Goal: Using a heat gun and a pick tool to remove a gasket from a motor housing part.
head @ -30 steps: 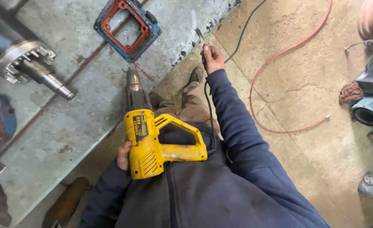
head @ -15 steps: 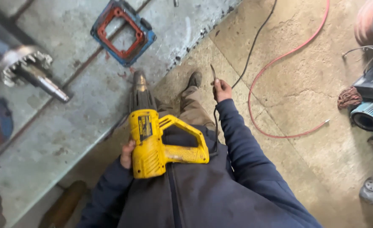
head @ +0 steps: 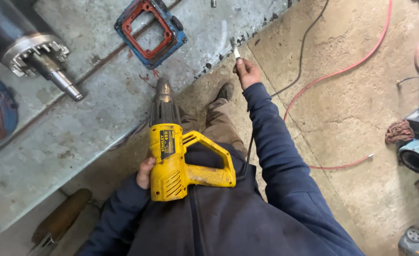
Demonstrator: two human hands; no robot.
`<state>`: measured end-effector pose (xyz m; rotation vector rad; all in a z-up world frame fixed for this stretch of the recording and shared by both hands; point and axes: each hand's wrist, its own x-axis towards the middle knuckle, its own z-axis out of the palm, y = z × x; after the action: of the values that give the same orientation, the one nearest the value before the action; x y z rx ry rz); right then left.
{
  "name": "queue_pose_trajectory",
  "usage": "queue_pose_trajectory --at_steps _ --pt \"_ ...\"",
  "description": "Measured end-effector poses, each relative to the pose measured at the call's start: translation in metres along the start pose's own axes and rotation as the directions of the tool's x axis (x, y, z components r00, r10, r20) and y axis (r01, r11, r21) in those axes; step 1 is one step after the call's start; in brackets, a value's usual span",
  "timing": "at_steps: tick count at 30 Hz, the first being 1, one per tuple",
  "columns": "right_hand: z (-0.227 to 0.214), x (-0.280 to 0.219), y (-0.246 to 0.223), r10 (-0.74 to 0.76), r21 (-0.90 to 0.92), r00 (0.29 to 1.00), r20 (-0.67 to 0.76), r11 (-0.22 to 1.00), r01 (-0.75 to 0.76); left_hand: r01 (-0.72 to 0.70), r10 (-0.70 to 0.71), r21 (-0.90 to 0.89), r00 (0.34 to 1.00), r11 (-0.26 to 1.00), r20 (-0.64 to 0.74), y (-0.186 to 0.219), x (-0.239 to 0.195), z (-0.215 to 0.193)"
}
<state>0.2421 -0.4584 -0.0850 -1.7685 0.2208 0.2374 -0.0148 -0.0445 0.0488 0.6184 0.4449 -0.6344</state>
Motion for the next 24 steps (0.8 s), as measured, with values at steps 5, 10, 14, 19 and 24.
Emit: queue_pose_trajectory --at_steps 5,10,14,19,24 --pt "-0.011 -0.026 0.072 0.152 -0.039 0.986 -0.071 0.987 -0.155 0.057 -0.058 -0.029 0.998 0.998 -0.026 -0.01 -0.002 -0.015" --pt "-0.021 -0.108 0.103 0.318 -0.177 0.946 -0.061 0.929 -0.324 0.045 -0.045 0.0 0.998 0.999 -0.039 -0.025 0.012 -0.032" --pt "-0.009 -0.125 0.046 0.255 -0.156 0.966 -0.049 0.953 -0.259 0.043 -0.051 0.136 0.997 0.99 0.056 -0.028 0.03 -0.028" --pt "0.014 -0.113 -0.124 0.049 -0.243 0.998 0.047 0.969 -0.036 0.024 -0.064 0.176 0.973 0.984 0.222 -0.015 0.037 0.01" --pt "0.052 -0.094 -0.222 -0.271 -0.498 0.941 0.201 0.799 0.336 -0.047 0.011 0.119 0.96 0.992 0.281 0.011 0.035 0.046"
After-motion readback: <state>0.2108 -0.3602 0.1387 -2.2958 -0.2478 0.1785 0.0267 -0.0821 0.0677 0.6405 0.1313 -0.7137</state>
